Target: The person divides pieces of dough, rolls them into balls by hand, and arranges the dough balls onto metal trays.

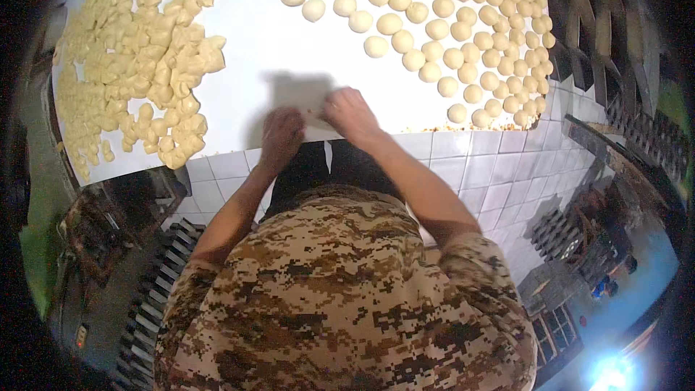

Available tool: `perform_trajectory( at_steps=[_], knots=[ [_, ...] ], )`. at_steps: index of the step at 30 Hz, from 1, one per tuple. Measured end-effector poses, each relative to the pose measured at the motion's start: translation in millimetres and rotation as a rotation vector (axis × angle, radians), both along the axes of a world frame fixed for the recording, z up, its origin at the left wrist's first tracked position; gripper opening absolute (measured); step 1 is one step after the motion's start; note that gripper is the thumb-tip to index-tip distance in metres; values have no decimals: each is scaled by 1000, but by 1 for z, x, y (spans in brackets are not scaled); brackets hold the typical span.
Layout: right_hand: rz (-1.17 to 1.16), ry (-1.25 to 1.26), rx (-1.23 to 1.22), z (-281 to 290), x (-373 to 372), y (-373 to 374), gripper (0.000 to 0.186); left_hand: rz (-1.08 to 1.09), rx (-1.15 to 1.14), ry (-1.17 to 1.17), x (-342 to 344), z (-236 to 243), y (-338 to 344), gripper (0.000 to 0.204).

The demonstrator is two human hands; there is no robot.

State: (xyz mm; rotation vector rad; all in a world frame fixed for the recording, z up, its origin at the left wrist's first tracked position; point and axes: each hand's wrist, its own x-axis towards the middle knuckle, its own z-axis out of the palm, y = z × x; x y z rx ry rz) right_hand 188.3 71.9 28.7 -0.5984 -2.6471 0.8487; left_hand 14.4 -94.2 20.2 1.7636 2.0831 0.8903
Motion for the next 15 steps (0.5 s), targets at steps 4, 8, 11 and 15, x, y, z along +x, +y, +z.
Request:
perform_trajectory(
  at_steps=[4,8,11,15],
  knots=[
    [107,-289,114,18,-17,54,30,-46,-142,400,-60,5,24,21],
    [-70,-145,24,4,-35,7,23,137,83,163,9,-20,23,23],
    [108,-18,32,25,29,14,22,-62,25,-24,-22,-19,-20,18],
    [-372,-158,-750,72,-49,96,37,132,-27,193,-52,0,26,31]
  ],
)
